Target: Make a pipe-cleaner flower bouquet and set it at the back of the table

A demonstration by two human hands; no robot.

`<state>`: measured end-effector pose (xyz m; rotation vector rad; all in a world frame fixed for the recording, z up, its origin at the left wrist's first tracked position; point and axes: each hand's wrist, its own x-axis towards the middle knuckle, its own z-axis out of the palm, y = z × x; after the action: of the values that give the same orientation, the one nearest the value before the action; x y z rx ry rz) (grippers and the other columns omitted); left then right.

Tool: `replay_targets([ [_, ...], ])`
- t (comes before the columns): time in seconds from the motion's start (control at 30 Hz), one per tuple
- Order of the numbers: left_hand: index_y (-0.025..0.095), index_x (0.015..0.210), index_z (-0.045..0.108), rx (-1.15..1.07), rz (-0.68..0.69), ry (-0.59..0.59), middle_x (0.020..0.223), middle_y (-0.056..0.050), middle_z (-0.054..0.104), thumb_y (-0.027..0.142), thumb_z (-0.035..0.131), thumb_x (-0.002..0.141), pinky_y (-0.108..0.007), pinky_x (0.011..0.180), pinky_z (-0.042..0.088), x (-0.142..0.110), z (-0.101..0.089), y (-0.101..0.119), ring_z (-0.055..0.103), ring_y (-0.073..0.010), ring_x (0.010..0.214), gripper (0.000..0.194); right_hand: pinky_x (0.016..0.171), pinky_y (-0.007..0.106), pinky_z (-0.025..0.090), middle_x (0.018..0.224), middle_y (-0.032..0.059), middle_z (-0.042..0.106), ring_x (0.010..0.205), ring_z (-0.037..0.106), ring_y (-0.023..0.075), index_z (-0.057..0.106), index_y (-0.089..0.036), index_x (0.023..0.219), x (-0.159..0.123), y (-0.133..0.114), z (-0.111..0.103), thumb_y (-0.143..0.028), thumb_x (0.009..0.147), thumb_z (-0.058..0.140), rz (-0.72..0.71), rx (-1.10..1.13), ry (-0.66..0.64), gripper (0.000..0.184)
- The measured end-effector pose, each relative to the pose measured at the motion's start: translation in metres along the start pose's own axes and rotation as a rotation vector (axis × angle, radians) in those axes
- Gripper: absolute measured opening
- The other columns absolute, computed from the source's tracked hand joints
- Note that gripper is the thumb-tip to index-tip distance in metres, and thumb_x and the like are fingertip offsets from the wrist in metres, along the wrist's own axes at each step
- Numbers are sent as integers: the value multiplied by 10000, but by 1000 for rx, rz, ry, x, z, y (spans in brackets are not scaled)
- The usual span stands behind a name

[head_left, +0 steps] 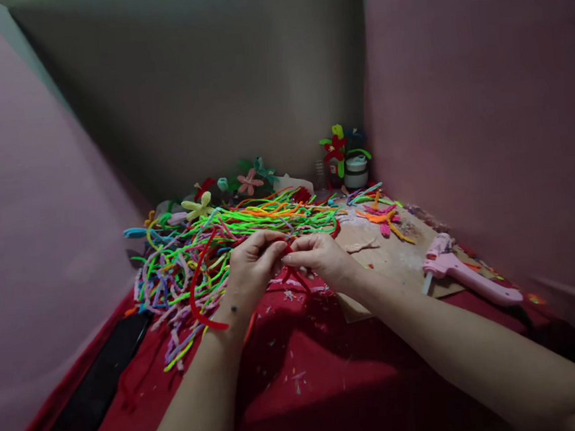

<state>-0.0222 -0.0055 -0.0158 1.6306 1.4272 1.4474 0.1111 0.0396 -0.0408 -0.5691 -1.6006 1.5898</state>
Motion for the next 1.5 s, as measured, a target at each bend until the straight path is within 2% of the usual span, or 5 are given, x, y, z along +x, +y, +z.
replay_targets([
  [0.3,129,798,629,-186,-222,-197,618,24,574,163,633,647,-171,431,341,5,-11,5,448,-53,472,155,510,214,274,502,-42,451,498,377,70,554,-131,552,-4,1,4,-220,736,587,-214,-573,223,206],
  [0.93,143,633,540,-383,-515,-73,442,73,464,64,603,484,-154,355,228,3,10,-11,347,-32,354,181,641,294,365,818,128,625,762,556,210,620,-100,826,-8,22,4,-122,845,416,-380,-1389,158,206],
  [1.07,144,602,521,-396,-530,-107,427,68,463,57,591,469,-156,351,236,4,7,-10,349,-34,348,173,628,275,360,776,103,632,711,547,177,630,-112,751,-5,17,3,-136,807,487,-292,-1163,176,155],
  [1.33,160,699,536,-397,-471,-230,455,81,491,21,599,455,-163,336,229,7,-7,1,356,-38,329,288,358,213,214,376,-60,455,320,345,61,517,-150,516,4,12,-9,-243,531,729,266,145,-19,232],
  [1.5,163,745,528,-288,-283,-207,506,78,523,55,636,515,-176,377,299,10,-8,-8,430,-53,376,276,345,194,233,395,-66,483,317,368,49,503,-148,538,4,12,-7,-186,469,754,271,284,64,263],
])
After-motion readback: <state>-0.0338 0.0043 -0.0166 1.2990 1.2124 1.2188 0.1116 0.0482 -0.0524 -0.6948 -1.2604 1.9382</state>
